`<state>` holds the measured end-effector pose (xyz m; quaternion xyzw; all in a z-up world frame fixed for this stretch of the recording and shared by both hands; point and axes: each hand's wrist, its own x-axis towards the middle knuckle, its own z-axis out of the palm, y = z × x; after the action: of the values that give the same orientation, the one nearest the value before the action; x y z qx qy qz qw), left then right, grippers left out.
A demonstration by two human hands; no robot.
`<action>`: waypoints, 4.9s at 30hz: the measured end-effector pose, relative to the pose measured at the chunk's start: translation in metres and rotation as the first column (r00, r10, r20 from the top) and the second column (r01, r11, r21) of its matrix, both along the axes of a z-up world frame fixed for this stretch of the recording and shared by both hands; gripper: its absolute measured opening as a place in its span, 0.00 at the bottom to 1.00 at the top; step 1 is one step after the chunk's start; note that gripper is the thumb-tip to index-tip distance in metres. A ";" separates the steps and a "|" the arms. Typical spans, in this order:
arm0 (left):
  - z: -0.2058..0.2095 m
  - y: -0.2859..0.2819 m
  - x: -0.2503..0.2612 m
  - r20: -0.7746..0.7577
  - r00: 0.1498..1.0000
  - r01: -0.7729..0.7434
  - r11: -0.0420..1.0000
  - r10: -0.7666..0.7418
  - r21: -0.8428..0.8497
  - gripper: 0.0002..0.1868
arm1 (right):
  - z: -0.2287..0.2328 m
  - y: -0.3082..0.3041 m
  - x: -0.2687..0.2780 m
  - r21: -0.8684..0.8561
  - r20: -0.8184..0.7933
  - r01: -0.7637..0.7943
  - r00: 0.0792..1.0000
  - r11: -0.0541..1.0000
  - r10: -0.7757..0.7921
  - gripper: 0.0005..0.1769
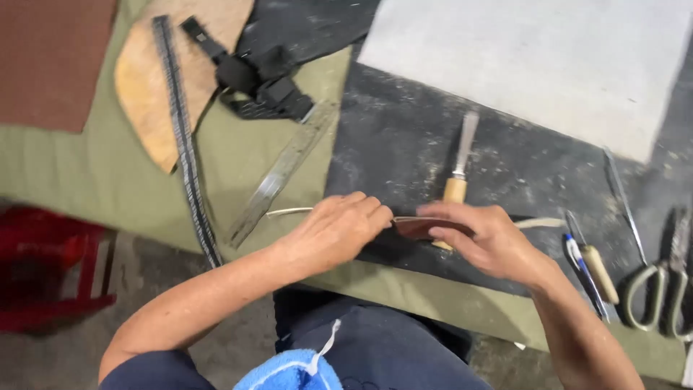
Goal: Sanding a thin strip of wood using a piece of sandpaper on a workbench.
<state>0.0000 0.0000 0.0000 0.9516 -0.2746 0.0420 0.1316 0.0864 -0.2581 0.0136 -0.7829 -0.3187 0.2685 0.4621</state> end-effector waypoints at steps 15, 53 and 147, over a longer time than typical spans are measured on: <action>-0.031 0.080 -0.086 -0.286 0.938 -0.267 0.933 0.195 -0.241 0.06 | -0.063 -0.124 0.059 -0.276 0.159 0.130 0.983 0.952 -0.089 0.13; -0.100 -0.063 -0.055 -0.711 0.637 -0.705 0.150 -0.297 -0.694 0.17 | -0.087 0.043 -0.105 0.626 -0.642 0.577 0.763 0.525 -0.073 0.41; -0.060 -0.088 -0.011 -0.858 0.513 -0.738 0.521 0.021 -0.429 0.16 | -0.072 -0.029 -0.018 0.242 -0.295 0.916 0.385 0.321 -0.874 0.11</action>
<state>-0.0114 -0.0876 -0.0602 0.7550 0.1022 -0.2248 0.6075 0.0686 -0.2870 -0.0585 -0.7097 0.1489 -0.0535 0.6865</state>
